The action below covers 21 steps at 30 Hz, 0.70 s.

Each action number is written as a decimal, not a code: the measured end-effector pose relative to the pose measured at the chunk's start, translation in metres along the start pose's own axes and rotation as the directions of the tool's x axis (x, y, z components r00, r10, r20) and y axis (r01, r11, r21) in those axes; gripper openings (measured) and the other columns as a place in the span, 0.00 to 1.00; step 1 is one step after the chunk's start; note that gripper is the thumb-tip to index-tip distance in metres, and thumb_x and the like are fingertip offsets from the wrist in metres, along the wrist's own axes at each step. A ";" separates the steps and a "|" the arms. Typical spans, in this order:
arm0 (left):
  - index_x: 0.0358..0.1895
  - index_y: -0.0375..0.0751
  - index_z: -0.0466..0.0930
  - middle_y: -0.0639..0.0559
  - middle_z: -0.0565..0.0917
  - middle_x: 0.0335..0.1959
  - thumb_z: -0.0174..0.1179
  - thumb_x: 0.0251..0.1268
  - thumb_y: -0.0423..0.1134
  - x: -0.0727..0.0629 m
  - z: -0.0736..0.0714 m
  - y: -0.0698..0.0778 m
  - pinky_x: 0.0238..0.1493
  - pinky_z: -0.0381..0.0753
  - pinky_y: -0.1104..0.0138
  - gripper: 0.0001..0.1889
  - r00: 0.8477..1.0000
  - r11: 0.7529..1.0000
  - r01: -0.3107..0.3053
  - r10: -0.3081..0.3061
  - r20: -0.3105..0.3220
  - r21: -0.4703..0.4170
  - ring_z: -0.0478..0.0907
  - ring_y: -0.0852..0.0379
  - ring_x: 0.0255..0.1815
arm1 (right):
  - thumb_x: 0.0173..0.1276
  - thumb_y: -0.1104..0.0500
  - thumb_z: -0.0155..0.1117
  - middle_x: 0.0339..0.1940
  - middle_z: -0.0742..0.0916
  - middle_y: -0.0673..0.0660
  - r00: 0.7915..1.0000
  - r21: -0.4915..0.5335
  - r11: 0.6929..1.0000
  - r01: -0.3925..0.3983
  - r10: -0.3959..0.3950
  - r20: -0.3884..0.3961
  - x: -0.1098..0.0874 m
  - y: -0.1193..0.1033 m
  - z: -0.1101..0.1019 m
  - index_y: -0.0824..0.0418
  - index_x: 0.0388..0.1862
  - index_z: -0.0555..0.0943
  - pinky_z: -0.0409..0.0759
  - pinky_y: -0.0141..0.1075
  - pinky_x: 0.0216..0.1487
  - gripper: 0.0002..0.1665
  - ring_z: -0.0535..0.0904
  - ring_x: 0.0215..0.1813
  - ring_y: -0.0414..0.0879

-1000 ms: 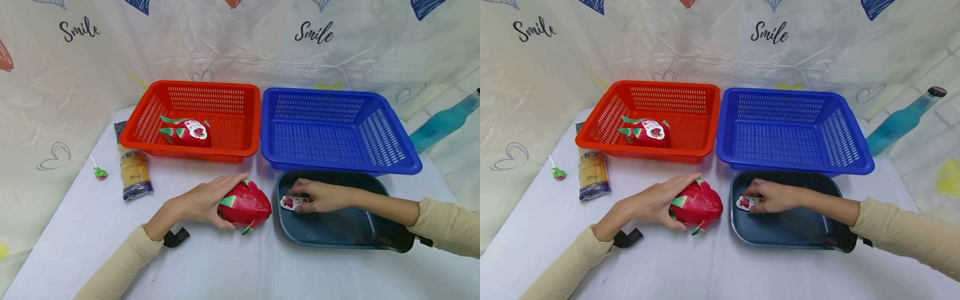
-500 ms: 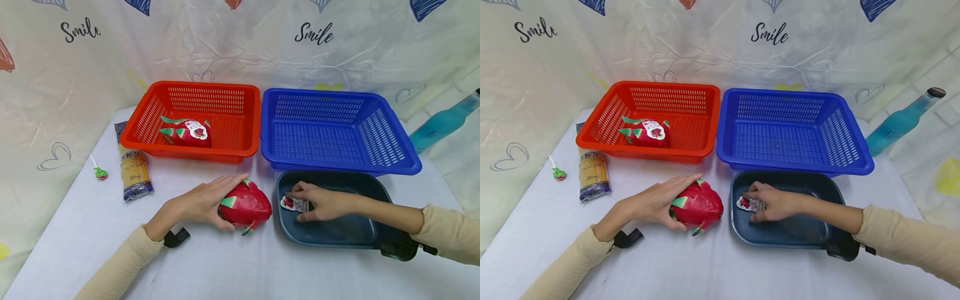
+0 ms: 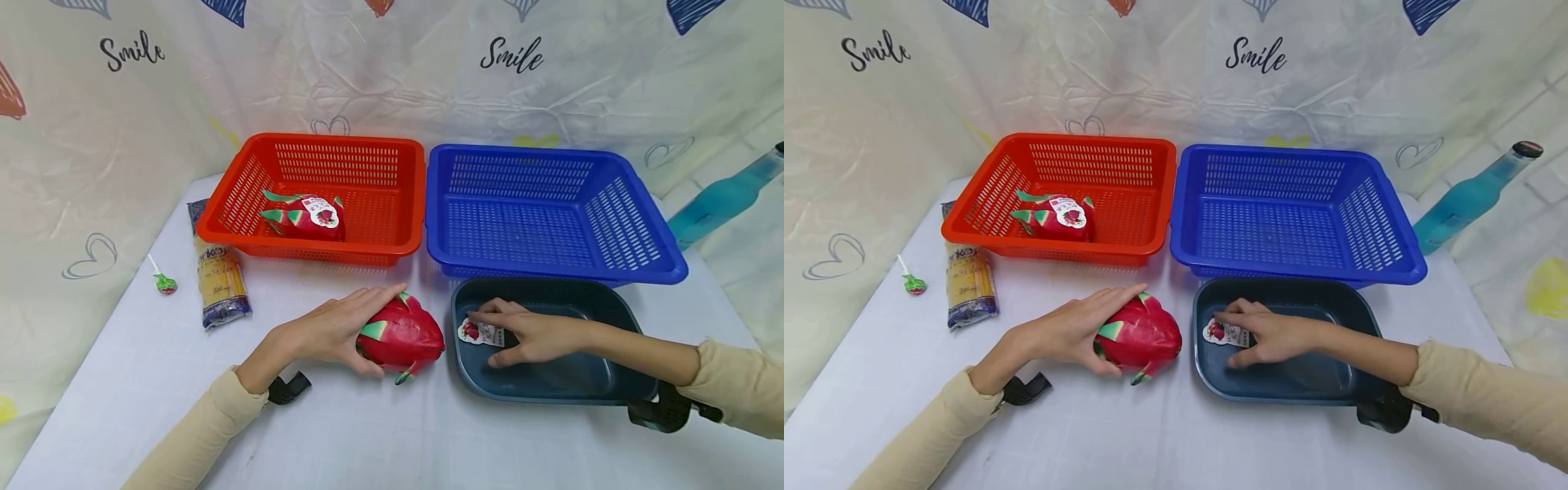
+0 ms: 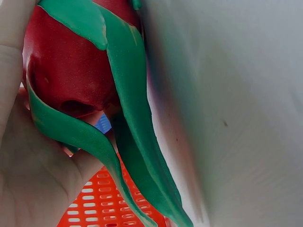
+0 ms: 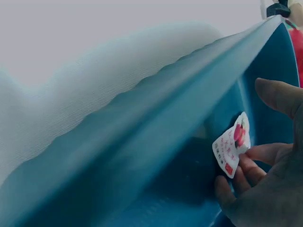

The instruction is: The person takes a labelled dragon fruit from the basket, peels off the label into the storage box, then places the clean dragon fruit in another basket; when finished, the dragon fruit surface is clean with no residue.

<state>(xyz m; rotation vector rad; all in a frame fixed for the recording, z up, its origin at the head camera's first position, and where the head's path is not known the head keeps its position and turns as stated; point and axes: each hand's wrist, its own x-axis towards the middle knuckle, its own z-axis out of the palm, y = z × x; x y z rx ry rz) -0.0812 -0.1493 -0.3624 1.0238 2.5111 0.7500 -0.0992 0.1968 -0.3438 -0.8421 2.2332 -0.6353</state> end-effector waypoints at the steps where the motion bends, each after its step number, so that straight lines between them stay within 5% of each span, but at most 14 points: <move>1: 0.78 0.63 0.42 0.61 0.65 0.69 0.76 0.40 0.58 0.000 0.000 0.000 0.51 0.81 0.69 0.62 1.000 1.000 0.001 -0.001 0.001 -0.002 0.60 0.66 0.68 | 0.62 0.43 0.66 0.66 0.69 0.62 1.000 0.009 1.000 0.003 -0.003 0.001 0.000 0.001 0.000 0.61 0.74 0.63 0.71 0.62 0.62 0.46 0.64 0.64 0.58; 7: 0.78 0.62 0.42 0.62 0.64 0.69 0.75 0.40 0.59 0.001 -0.001 0.000 0.52 0.81 0.68 0.61 1.000 1.000 0.010 -0.010 0.009 -0.013 0.60 0.66 0.69 | 0.63 0.43 0.66 0.68 0.68 0.64 1.000 0.058 0.998 0.016 -0.017 0.004 -0.002 0.006 0.002 0.56 0.79 0.51 0.69 0.67 0.62 0.53 0.62 0.67 0.63; 13: 0.76 0.71 0.38 0.62 0.65 0.69 0.75 0.40 0.59 0.001 0.000 0.000 0.52 0.81 0.69 0.62 1.000 1.000 0.010 -0.010 0.008 -0.012 0.60 0.67 0.68 | 0.63 0.44 0.66 0.70 0.66 0.65 1.000 0.072 0.997 0.023 -0.024 0.005 -0.006 0.006 0.005 0.54 0.78 0.52 0.72 0.66 0.60 0.51 0.62 0.69 0.65; 21: 0.77 0.68 0.40 0.62 0.65 0.69 0.75 0.41 0.59 0.000 0.001 0.000 0.52 0.81 0.69 0.62 1.000 1.000 0.002 -0.002 0.002 -0.002 0.60 0.67 0.68 | 0.65 0.45 0.64 0.78 0.52 0.66 0.999 0.092 0.995 0.030 -0.032 0.020 -0.013 0.007 0.005 0.53 0.78 0.52 0.61 0.72 0.65 0.49 0.50 0.75 0.72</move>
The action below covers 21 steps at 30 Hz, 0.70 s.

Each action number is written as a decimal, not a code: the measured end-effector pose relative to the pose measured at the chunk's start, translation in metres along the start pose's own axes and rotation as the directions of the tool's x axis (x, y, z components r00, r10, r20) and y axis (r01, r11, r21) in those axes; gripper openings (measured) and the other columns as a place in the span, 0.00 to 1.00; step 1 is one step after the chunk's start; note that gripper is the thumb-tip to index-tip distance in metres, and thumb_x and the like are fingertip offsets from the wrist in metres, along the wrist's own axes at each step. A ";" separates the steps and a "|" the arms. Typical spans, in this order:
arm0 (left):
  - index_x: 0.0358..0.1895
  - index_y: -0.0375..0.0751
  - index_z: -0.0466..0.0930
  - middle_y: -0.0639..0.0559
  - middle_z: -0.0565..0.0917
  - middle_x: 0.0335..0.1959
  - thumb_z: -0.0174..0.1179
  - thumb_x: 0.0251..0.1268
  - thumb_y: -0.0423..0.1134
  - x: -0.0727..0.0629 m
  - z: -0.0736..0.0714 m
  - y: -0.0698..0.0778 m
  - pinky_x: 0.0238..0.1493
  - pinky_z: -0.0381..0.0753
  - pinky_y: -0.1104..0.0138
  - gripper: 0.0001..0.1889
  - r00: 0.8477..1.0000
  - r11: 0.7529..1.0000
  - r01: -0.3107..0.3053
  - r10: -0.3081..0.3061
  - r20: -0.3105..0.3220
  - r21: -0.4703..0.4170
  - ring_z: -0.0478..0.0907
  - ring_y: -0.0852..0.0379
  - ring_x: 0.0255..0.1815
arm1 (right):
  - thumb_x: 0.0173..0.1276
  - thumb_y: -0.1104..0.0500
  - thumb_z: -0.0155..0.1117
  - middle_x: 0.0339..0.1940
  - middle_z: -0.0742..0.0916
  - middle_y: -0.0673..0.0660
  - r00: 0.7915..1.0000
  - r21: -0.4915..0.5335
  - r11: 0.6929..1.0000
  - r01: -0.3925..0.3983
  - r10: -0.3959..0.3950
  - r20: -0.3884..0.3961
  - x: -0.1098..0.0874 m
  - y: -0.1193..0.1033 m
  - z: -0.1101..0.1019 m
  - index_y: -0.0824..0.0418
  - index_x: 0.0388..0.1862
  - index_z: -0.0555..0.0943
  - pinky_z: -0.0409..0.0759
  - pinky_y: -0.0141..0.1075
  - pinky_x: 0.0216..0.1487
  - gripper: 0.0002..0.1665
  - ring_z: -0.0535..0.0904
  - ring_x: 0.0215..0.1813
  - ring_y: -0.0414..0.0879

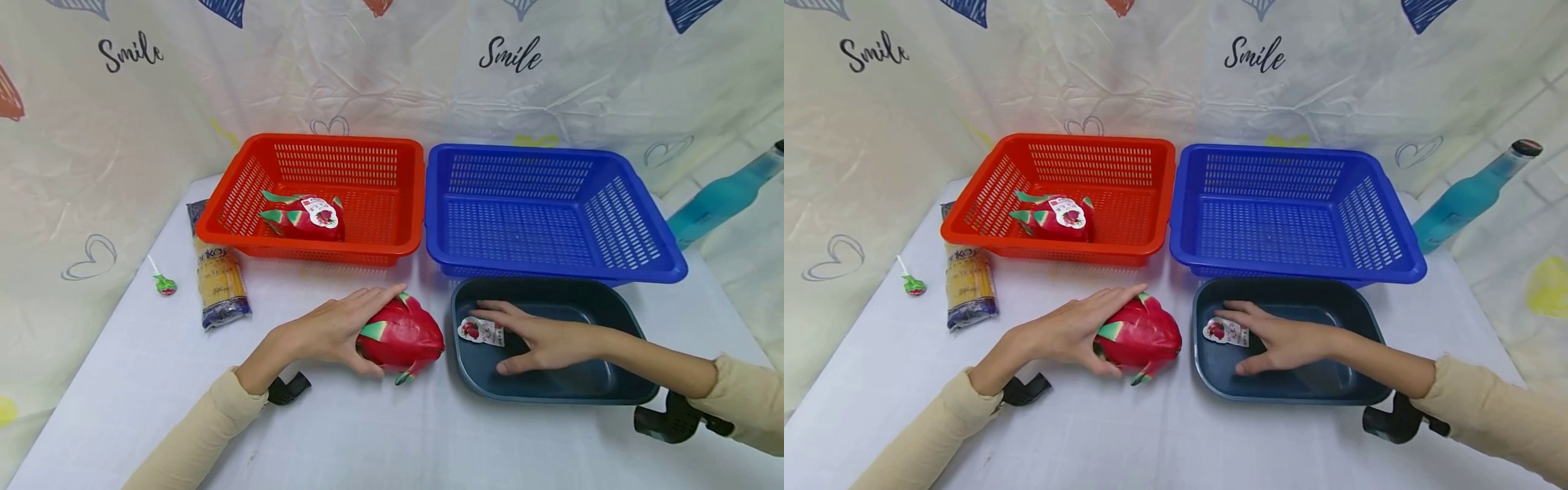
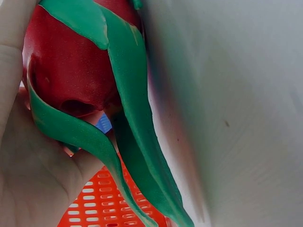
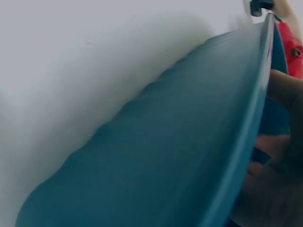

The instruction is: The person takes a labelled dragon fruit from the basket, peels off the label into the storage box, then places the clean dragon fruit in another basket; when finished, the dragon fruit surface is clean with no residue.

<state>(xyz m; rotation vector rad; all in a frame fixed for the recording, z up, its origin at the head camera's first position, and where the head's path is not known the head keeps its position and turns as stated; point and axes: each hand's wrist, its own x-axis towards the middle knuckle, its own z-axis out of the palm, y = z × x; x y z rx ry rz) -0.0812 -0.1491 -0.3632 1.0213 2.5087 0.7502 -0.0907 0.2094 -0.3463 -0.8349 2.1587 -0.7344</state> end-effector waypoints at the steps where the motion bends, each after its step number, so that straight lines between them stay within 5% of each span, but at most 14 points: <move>1: 0.77 0.69 0.39 0.62 0.65 0.69 0.75 0.40 0.59 0.000 0.000 0.000 0.52 0.81 0.69 0.62 1.000 1.000 0.000 0.000 0.002 -0.002 0.60 0.67 0.68 | 0.65 0.44 0.64 0.79 0.53 0.66 1.000 -0.010 1.000 0.008 -0.008 0.000 -0.001 0.000 0.000 0.53 0.78 0.53 0.61 0.72 0.65 0.48 0.51 0.76 0.72; 8: 0.76 0.73 0.38 0.63 0.65 0.69 0.75 0.40 0.59 0.004 0.001 0.002 0.51 0.81 0.69 0.62 1.000 1.000 -0.002 0.002 0.017 -0.019 0.60 0.67 0.68 | 0.67 0.42 0.61 0.74 0.69 0.58 0.991 -0.167 0.981 0.098 -0.112 -0.078 -0.021 -0.013 -0.008 0.48 0.74 0.63 0.74 0.59 0.62 0.39 0.65 0.73 0.61; 11: 0.76 0.73 0.38 0.63 0.64 0.69 0.75 0.41 0.59 0.005 0.001 0.002 0.51 0.81 0.69 0.62 1.000 1.000 -0.005 0.005 0.023 -0.019 0.60 0.67 0.68 | 0.68 0.46 0.63 0.69 0.76 0.51 0.961 -0.252 0.954 0.160 -0.209 -0.182 -0.033 -0.021 -0.015 0.46 0.70 0.68 0.82 0.45 0.57 0.33 0.73 0.69 0.46; 16: 0.77 0.70 0.39 0.63 0.64 0.69 0.75 0.40 0.59 0.004 -0.001 0.002 0.51 0.82 0.68 0.62 1.000 1.000 0.014 -0.013 0.026 -0.020 0.60 0.67 0.69 | 0.58 0.63 0.72 0.69 0.76 0.45 0.826 -0.393 0.886 0.244 -0.403 -0.395 -0.050 -0.031 -0.032 0.50 0.69 0.71 0.71 0.20 0.61 0.39 0.66 0.70 0.28; 21: 0.77 0.67 0.41 0.63 0.65 0.69 0.76 0.39 0.59 0.002 -0.001 0.002 0.51 0.82 0.67 0.62 0.999 0.999 0.048 -0.047 0.024 -0.023 0.60 0.66 0.69 | 0.50 0.71 0.74 0.71 0.72 0.40 0.704 -0.414 0.891 0.185 -0.414 -0.577 -0.065 -0.029 -0.052 0.58 0.69 0.71 0.58 0.14 0.66 0.45 0.62 0.73 0.29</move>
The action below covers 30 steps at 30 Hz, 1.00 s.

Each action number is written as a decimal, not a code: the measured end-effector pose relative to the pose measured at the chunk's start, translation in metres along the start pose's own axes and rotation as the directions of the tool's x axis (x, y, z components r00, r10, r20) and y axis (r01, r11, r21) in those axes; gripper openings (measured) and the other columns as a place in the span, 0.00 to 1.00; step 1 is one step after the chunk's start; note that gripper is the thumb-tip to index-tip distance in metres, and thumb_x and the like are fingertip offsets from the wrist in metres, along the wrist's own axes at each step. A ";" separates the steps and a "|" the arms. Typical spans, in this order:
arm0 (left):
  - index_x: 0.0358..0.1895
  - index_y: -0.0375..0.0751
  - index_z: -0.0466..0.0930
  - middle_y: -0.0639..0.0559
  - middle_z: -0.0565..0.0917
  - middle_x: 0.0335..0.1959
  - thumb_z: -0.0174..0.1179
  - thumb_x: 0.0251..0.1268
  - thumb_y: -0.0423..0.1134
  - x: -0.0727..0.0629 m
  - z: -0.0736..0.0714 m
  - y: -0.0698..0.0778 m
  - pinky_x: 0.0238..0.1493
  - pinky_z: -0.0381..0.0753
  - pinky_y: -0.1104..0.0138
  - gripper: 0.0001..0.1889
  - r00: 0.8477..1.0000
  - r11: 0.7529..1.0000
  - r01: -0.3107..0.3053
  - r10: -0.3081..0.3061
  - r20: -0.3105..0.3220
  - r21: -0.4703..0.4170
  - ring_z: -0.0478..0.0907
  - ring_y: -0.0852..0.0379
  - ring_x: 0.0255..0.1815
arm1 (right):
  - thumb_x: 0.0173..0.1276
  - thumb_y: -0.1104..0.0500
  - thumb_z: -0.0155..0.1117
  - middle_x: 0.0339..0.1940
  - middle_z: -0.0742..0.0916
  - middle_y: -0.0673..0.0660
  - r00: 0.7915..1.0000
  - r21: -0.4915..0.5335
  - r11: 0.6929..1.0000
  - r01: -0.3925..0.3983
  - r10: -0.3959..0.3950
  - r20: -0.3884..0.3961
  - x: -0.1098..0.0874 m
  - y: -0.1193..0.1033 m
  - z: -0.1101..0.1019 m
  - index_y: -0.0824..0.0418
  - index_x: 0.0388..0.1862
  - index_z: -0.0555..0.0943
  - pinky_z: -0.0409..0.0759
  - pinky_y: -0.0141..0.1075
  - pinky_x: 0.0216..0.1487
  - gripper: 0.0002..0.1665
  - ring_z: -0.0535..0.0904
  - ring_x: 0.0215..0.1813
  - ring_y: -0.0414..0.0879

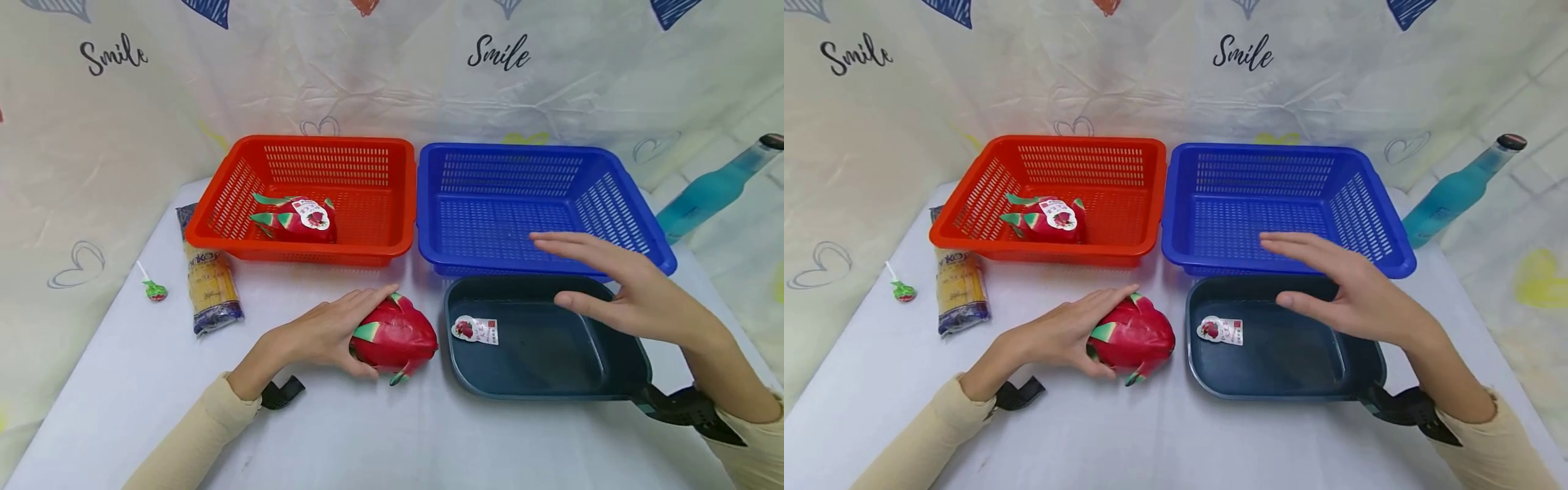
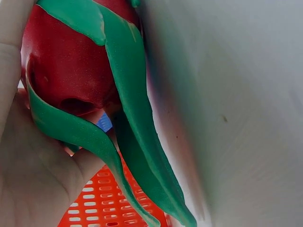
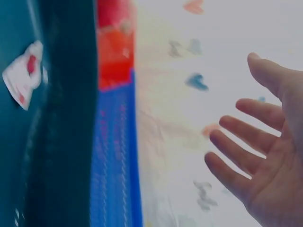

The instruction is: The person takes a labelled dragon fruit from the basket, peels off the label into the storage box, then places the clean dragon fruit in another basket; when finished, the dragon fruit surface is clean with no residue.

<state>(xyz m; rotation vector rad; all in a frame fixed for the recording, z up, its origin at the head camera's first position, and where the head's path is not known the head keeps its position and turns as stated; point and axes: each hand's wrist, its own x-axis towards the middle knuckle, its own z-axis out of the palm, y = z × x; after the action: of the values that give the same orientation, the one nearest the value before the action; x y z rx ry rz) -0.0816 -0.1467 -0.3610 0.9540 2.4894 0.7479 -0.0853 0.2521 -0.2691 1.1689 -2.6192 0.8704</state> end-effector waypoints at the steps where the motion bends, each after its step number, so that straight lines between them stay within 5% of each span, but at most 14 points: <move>1: 0.77 0.68 0.41 0.64 0.65 0.69 0.76 0.39 0.59 -0.001 0.000 0.000 0.51 0.82 0.67 0.62 1.000 1.000 0.003 -0.003 -0.001 -0.002 0.60 0.66 0.68 | 0.50 0.71 0.74 0.72 0.71 0.40 0.999 -0.012 1.000 -0.028 0.028 -0.033 -0.001 0.003 -0.003 0.58 0.70 0.70 0.56 0.14 0.66 0.46 0.61 0.74 0.29; 6: 0.75 0.74 0.39 0.64 0.65 0.68 0.75 0.40 0.60 -0.002 0.000 -0.001 0.51 0.82 0.68 0.61 1.000 1.000 0.000 0.000 -0.005 -0.005 0.61 0.67 0.68 | 0.51 0.74 0.69 0.76 0.66 0.43 0.978 -0.013 0.989 -0.146 0.143 -0.150 -0.010 0.025 -0.015 0.58 0.74 0.65 0.54 0.15 0.66 0.49 0.57 0.75 0.30; 12: 0.77 0.67 0.42 0.64 0.65 0.68 0.75 0.39 0.61 -0.004 -0.001 -0.002 0.50 0.82 0.68 0.61 1.000 1.000 0.009 -0.009 -0.012 0.002 0.61 0.67 0.67 | 0.55 0.72 0.67 0.79 0.60 0.49 0.955 -0.015 0.973 -0.231 0.223 -0.195 -0.020 0.060 -0.023 0.55 0.78 0.55 0.51 0.14 0.65 0.53 0.55 0.69 0.23; 16: 0.76 0.71 0.40 0.65 0.65 0.68 0.75 0.39 0.61 -0.003 -0.001 -0.003 0.50 0.82 0.69 0.62 1.000 1.000 0.014 -0.014 -0.010 -0.003 0.61 0.68 0.67 | 0.59 0.65 0.66 0.79 0.55 0.62 0.933 -0.009 0.951 -0.309 0.301 -0.195 -0.025 0.081 -0.026 0.50 0.80 0.48 0.48 0.51 0.80 0.55 0.50 0.78 0.42; 19: 0.75 0.75 0.38 0.65 0.65 0.68 0.76 0.38 0.61 -0.002 -0.001 -0.003 0.50 0.82 0.69 0.62 1.000 1.000 0.009 -0.009 -0.008 -0.007 0.60 0.68 0.67 | 0.60 0.60 0.63 0.79 0.51 0.67 0.909 0.013 0.926 -0.378 0.373 -0.187 -0.029 0.094 -0.028 0.50 0.80 0.44 0.40 0.77 0.66 0.55 0.44 0.78 0.65; 24: 0.75 0.74 0.38 0.65 0.64 0.68 0.76 0.39 0.60 -0.001 0.000 -0.002 0.51 0.82 0.69 0.62 1.000 1.000 0.006 -0.006 -0.004 -0.009 0.60 0.67 0.68 | 0.61 0.58 0.61 0.80 0.47 0.68 0.887 0.004 0.901 -0.434 0.428 -0.175 -0.036 0.111 -0.030 0.54 0.80 0.41 0.30 0.77 0.64 0.55 0.38 0.78 0.72; 30: 0.75 0.75 0.38 0.65 0.64 0.68 0.75 0.39 0.61 0.000 0.000 -0.002 0.51 0.82 0.68 0.61 1.000 1.000 0.011 -0.011 -0.004 -0.009 0.60 0.67 0.68 | 0.65 0.52 0.57 0.78 0.45 0.73 0.887 -0.003 0.896 -0.444 0.438 -0.146 -0.043 0.126 -0.032 0.60 0.80 0.40 0.25 0.75 0.65 0.53 0.35 0.77 0.74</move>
<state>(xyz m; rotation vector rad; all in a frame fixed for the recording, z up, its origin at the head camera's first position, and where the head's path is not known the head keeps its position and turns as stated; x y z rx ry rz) -0.0825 -0.1485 -0.3623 0.9360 2.4910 0.7573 -0.1500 0.3642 -0.3145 0.4747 -2.8080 0.9299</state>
